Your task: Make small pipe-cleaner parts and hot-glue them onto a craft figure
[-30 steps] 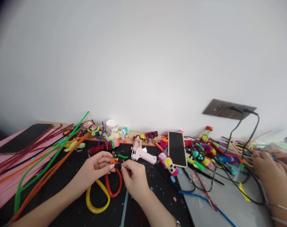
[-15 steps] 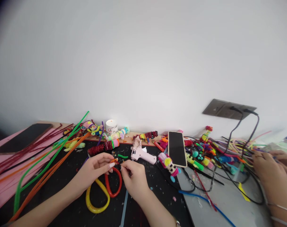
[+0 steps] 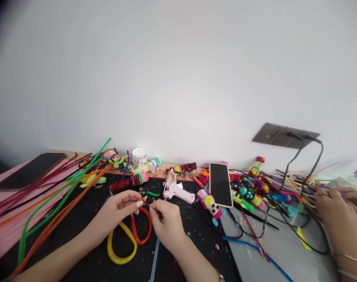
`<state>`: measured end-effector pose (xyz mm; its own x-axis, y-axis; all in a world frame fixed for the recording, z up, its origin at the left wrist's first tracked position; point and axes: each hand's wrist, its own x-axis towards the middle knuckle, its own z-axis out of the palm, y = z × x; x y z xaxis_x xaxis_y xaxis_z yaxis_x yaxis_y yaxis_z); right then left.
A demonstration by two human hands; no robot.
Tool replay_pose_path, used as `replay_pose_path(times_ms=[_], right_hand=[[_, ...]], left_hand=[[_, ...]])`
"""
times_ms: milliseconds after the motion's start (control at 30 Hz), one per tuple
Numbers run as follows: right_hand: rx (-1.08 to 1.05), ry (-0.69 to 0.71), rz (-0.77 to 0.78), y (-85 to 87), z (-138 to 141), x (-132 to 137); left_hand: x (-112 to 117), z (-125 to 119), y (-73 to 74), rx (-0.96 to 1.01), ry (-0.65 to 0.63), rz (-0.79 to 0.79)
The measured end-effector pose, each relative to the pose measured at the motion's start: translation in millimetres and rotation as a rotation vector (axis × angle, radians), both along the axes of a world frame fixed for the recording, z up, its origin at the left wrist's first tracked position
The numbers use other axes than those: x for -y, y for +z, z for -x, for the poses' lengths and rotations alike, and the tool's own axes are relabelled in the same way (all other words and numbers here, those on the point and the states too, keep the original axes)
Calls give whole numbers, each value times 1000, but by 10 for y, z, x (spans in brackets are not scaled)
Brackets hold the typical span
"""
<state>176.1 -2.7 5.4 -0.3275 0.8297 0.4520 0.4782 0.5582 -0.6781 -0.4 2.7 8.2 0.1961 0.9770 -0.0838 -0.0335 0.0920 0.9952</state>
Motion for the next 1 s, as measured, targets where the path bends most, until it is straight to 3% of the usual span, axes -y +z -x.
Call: replay_pose_path(times_ms=[1000], right_hand=[[12, 20, 30, -17, -14, 16]], left_hand=[[17, -15, 44, -4, 35, -29]])
